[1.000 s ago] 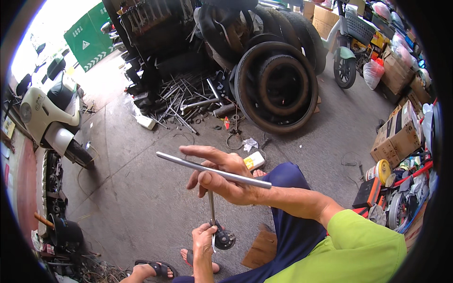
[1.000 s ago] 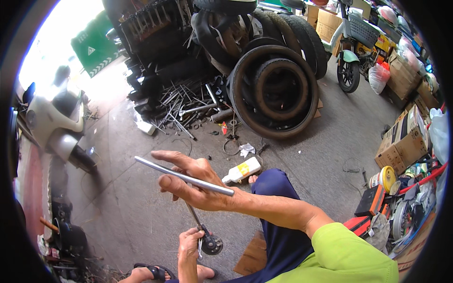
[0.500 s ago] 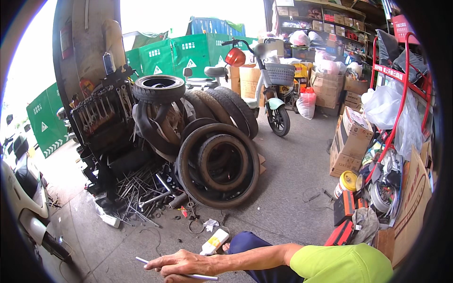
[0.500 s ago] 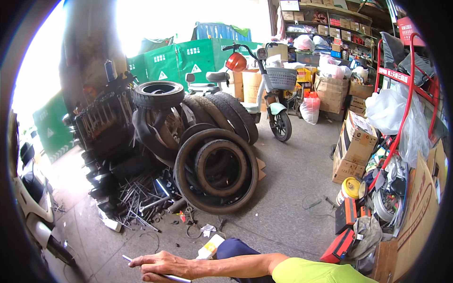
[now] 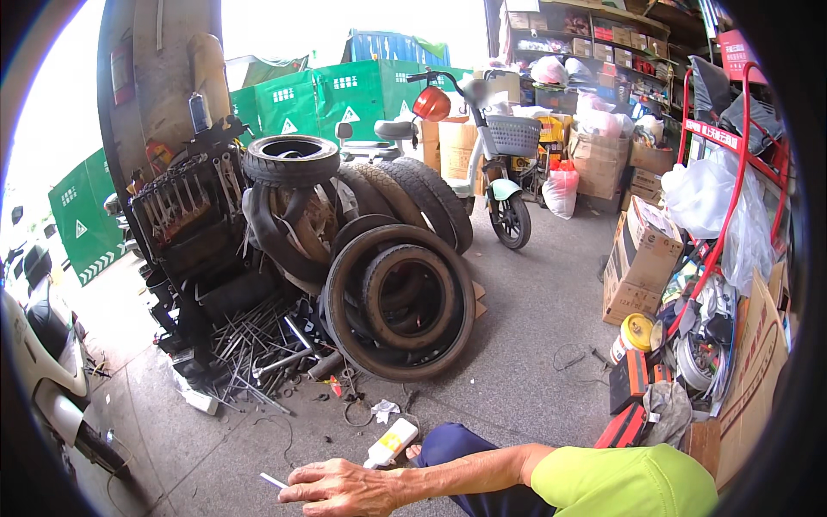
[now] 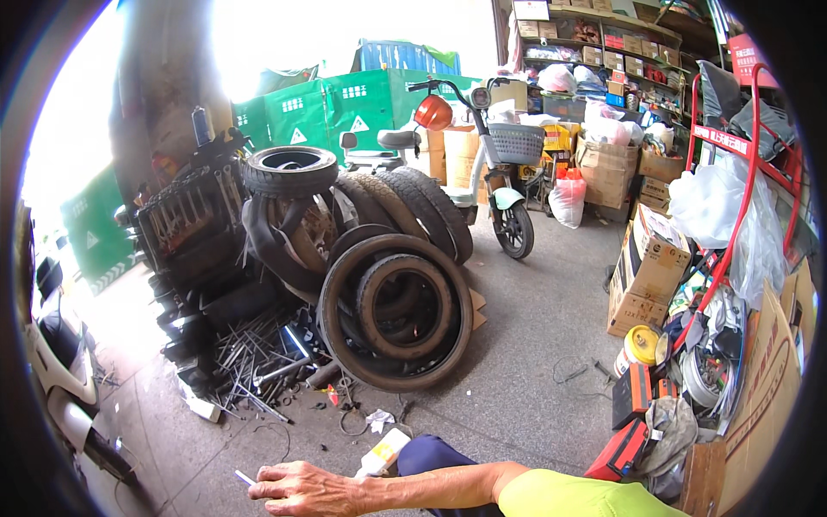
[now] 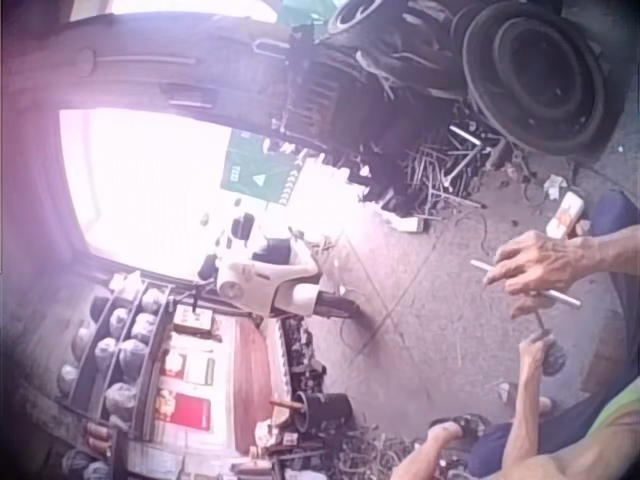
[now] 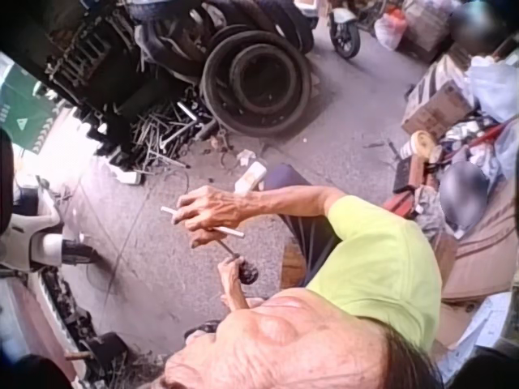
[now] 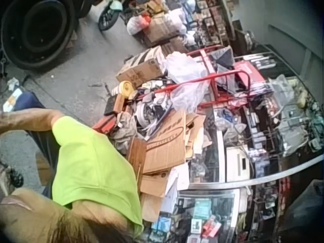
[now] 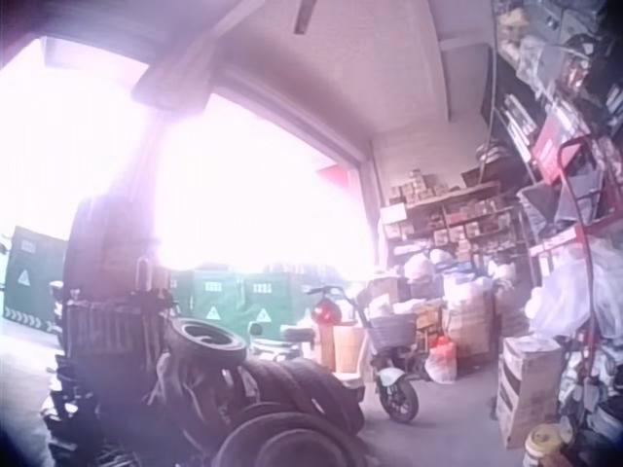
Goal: The person sits on the floor and assembles a T-handle tool by inserting a metal rod into a black circular base. They repeatedly insert and remove the rod to check the fit while another person works on a scooter tire in the background.
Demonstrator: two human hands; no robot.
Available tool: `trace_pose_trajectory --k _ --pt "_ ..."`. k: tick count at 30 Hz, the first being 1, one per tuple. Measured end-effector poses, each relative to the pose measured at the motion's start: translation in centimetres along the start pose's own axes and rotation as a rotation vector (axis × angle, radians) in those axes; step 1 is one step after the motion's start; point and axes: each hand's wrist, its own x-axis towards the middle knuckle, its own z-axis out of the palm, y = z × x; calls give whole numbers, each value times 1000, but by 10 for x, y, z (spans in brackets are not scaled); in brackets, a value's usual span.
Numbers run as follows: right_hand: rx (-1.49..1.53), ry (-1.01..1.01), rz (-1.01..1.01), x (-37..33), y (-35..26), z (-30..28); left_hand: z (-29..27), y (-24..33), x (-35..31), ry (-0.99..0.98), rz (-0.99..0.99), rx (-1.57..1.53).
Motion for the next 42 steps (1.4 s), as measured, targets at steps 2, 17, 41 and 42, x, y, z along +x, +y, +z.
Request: trace_pose_trajectory --k 2,17,41,42 --pt "-31 28 -20 -1 1 -3 12 37 -31 -11 60 24" --pt "169 32 -86 -12 11 19 16 57 -51 170 120 142" --pt "-35 -52 125 7 -6 24 3 -4 -5 359 23 458" --pt "6 -51 123 9 -8 30 2 -6 -12 376 -1 442"
